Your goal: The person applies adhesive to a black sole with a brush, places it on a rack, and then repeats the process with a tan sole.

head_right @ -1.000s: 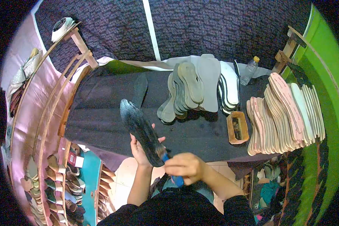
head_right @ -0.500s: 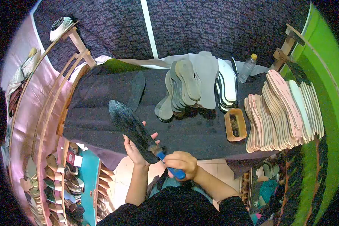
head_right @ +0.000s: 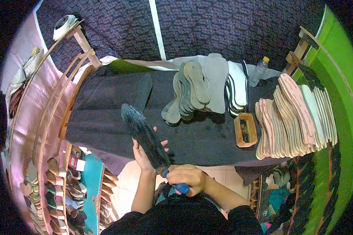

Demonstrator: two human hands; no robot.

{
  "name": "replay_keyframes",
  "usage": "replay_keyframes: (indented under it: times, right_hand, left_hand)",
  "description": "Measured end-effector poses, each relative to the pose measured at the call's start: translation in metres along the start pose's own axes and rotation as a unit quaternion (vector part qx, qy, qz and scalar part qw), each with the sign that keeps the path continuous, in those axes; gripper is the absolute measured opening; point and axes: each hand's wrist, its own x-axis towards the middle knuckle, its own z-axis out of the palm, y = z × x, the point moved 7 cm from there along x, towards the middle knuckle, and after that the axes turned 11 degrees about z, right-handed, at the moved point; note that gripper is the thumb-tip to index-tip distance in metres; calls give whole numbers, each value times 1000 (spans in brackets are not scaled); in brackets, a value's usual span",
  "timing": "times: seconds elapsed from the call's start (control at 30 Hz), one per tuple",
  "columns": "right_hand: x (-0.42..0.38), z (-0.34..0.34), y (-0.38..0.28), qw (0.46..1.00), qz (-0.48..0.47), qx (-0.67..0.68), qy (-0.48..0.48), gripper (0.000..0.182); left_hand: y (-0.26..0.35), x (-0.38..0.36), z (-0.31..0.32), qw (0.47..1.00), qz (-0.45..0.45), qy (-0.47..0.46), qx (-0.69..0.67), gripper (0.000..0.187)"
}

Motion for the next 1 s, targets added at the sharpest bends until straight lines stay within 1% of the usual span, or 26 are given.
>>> replay_keyframes:
  times: [0.03,0.13,0.17,0.2,0.23,0.27,0.33,0.47,0.53,0.6,0.67,0.7,0.73,0.8,0.87,0.93,1.0]
  right_hand:
    - [0,2,-1,1000,9,7,-23,20]
    - [0,1,-5,999,-8,-1,-38,19]
    - [-1,-3,-4,999,-8,-1,-37,19]
    - [-2,-10,-3,1000,-1,-20,-21,19]
    - [-4,-17,-1,999,6,-39,-4,18]
    - [-6,-25,5,999,23,-30,29,18]
    - [-4,-36,2,992,34,-89,81,23]
    - [-4,-30,-2,996,38,-57,54,18]
    - [-6,-33,1,993,43,-68,81,20]
    - [-10,-38,2,991,46,-81,93,22]
    - [-19,-44,2,987,44,-51,145,23]
    - [-18,-41,-3,987,24,-70,139,23]
    - [-17,-40,-4,987,26,-71,140,23]
    - [-16,-34,-7,987,17,-115,109,22]
    - [-21,-39,-4,987,31,-111,111,19]
    - [-29,-57,-3,964,50,-158,209,23]
    - [-41,-78,-9,923,61,-261,276,18]
  left_hand:
    - [-1,0,1,1000,-1,-1,1,59]
    - [-1,2,4,1000,13,-15,0,58]
    - [1,3,5,999,14,-19,-31,58]
    - [2,5,5,998,15,-22,-63,58]
    - [4,6,5,998,14,-17,-62,58]
    - [6,6,8,998,14,-17,-62,58]
    - [11,5,13,998,28,-6,-49,57]
    - [9,3,21,998,8,-11,-66,57]
    - [14,6,21,998,39,3,-54,55]
    - [15,6,20,997,47,0,-54,55]
    - [17,7,17,997,58,-1,-53,54]
    - [15,7,15,997,55,-3,-51,55]
    - [13,8,14,997,51,-5,-50,55]
    - [10,10,12,998,51,-4,-47,55]
    - [9,11,15,998,49,-6,-45,55]
    - [5,9,17,998,33,-9,-53,57]
    - [1,5,21,999,14,-15,-43,57]
